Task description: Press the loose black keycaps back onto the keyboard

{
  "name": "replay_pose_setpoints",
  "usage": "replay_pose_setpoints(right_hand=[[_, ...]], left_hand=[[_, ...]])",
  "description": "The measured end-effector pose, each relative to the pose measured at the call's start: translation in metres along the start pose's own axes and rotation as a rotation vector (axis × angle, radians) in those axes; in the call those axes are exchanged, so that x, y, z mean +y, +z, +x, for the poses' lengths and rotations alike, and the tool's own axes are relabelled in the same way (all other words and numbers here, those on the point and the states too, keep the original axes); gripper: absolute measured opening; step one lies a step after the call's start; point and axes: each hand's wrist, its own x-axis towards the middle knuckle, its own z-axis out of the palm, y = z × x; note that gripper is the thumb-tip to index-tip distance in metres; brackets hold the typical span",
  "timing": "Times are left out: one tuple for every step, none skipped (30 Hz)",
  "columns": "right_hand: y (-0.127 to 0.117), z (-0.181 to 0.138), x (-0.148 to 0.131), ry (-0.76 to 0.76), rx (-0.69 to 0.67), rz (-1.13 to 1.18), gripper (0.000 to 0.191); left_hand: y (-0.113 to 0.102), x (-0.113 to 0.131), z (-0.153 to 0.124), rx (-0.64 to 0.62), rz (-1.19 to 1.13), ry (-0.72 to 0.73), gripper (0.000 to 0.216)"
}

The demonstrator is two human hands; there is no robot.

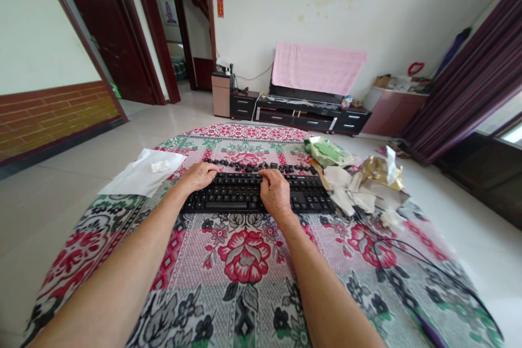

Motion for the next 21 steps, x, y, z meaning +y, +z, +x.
replay_pose_setpoints(right_hand=[[0.000, 0.000, 0.003, 0.008, 0.007, -0.022, 0.025], [0.001, 0.001, 0.006, 0.016, 0.012, -0.045, 0.025], [0.001, 0.001, 0.010, 0.022, 0.014, -0.068, 0.025], [0.002, 0.001, 0.013, 0.028, 0.014, -0.088, 0.025], [0.003, 0.001, 0.015, 0.034, 0.011, -0.104, 0.025], [0.004, 0.000, 0.017, 0.038, 0.004, -0.115, 0.024], [0.004, 0.000, 0.019, 0.041, -0.003, -0.124, 0.024], [0.005, 0.000, 0.021, 0.043, -0.011, -0.131, 0.024], [0.006, 0.000, 0.022, 0.046, -0.016, -0.137, 0.024], [0.006, 0.000, 0.022, 0.049, -0.020, -0.145, 0.024], [0.006, 0.000, 0.023, 0.053, -0.023, -0.151, 0.024], [0.006, 0.000, 0.023, 0.056, -0.026, -0.155, 0.024], [0.006, 0.000, 0.024, 0.058, -0.029, -0.157, 0.024], [0.006, 0.000, 0.024, 0.060, -0.033, -0.159, 0.024], [0.006, 0.000, 0.024, 0.061, -0.037, -0.159, 0.024], [0.006, 0.000, 0.025, 0.060, -0.042, -0.159, 0.024], [0.006, -0.001, 0.025, 0.061, -0.045, -0.160, 0.024], [0.006, -0.001, 0.025, 0.061, -0.049, -0.162, 0.024], [0.006, -0.001, 0.026, 0.063, -0.052, -0.163, 0.024], [0.007, -0.001, 0.026, 0.063, -0.055, -0.164, 0.024], [0.007, -0.001, 0.026, 0.064, -0.057, -0.166, 0.024]], left_hand=[[0.000, 0.000, 0.000, -0.004, 0.002, 0.000, 0.032], [0.000, -0.001, 0.001, -0.006, 0.008, 0.000, 0.032], [0.000, -0.001, 0.001, -0.005, 0.018, -0.001, 0.032], [0.000, 0.000, 0.001, -0.005, 0.028, -0.001, 0.032], [0.000, 0.000, 0.002, -0.006, 0.038, 0.001, 0.032], [0.000, 0.000, 0.002, -0.007, 0.046, 0.003, 0.033], [0.000, 0.000, 0.002, -0.008, 0.052, 0.005, 0.033], [0.000, 0.001, 0.002, -0.007, 0.056, 0.008, 0.033], [0.000, 0.001, 0.001, -0.005, 0.056, 0.010, 0.033], [0.000, 0.001, 0.001, 0.000, 0.055, 0.015, 0.033], [0.000, 0.001, 0.001, 0.004, 0.052, 0.020, 0.033], [0.000, 0.001, 0.000, 0.009, 0.048, 0.025, 0.033], [0.001, 0.001, 0.000, 0.013, 0.045, 0.032, 0.033], [0.001, 0.001, 0.000, 0.016, 0.044, 0.040, 0.034], [0.001, 0.000, 0.000, 0.020, 0.044, 0.047, 0.034], [0.001, 0.000, 0.000, 0.023, 0.045, 0.056, 0.034], [0.002, -0.001, 0.000, 0.025, 0.047, 0.067, 0.034], [0.002, -0.001, 0.000, 0.026, 0.048, 0.078, 0.034], [0.002, -0.002, 0.000, 0.025, 0.049, 0.090, 0.034], [0.001, -0.002, 0.000, 0.022, 0.048, 0.099, 0.034], [0.001, -0.002, 0.000, 0.019, 0.047, 0.105, 0.034]])
